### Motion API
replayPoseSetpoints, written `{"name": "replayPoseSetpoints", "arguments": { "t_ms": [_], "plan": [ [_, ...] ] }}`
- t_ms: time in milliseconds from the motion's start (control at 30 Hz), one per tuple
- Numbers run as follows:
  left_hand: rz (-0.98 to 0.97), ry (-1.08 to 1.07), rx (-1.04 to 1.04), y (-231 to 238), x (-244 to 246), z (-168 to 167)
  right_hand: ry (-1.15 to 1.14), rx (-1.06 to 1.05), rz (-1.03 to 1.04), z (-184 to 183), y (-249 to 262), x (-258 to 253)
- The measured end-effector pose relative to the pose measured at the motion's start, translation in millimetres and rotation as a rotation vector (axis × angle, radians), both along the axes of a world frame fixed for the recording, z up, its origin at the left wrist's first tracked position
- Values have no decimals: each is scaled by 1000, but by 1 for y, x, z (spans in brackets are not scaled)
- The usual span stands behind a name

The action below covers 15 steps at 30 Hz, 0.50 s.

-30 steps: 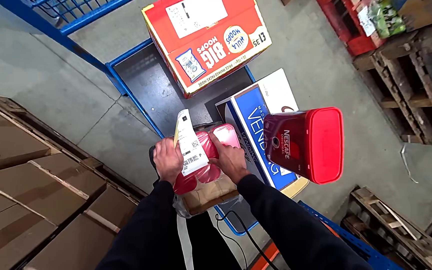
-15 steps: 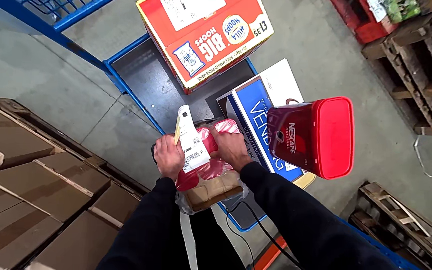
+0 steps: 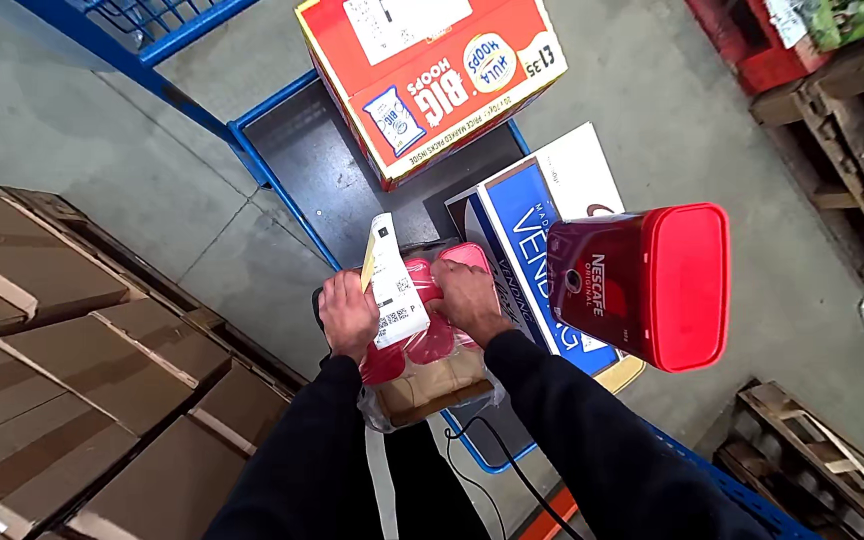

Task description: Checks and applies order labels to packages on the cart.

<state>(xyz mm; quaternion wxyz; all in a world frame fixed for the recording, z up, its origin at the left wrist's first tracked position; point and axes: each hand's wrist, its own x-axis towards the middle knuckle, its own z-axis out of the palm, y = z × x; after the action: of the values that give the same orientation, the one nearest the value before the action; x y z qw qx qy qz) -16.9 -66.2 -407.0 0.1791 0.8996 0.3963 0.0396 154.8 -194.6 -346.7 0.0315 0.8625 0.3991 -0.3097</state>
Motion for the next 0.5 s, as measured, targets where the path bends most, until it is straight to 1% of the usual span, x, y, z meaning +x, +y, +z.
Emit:
{"name": "replayPoseSetpoints", "arguments": {
  "t_ms": [167,267,300,367,433,500],
  "plan": [
    [-49,27,-8,-2,-8,0,-24,216,111,-13,-14,10],
    [-49,25,-6,-2,-9,2,83,308,77,-13,-19,13],
    [-51,23,-9,-3,-10,4,135,311,64,-12,-21,14],
    [-52,23,-14,-4,-12,6,195,236,77,-6,-18,18],
    [-55,31,-11,-2,-11,6,205,141,115,-2,-8,20],
    [-63,36,-16,-3,-10,6,196,103,131,-6,-3,22]
  ]
}}
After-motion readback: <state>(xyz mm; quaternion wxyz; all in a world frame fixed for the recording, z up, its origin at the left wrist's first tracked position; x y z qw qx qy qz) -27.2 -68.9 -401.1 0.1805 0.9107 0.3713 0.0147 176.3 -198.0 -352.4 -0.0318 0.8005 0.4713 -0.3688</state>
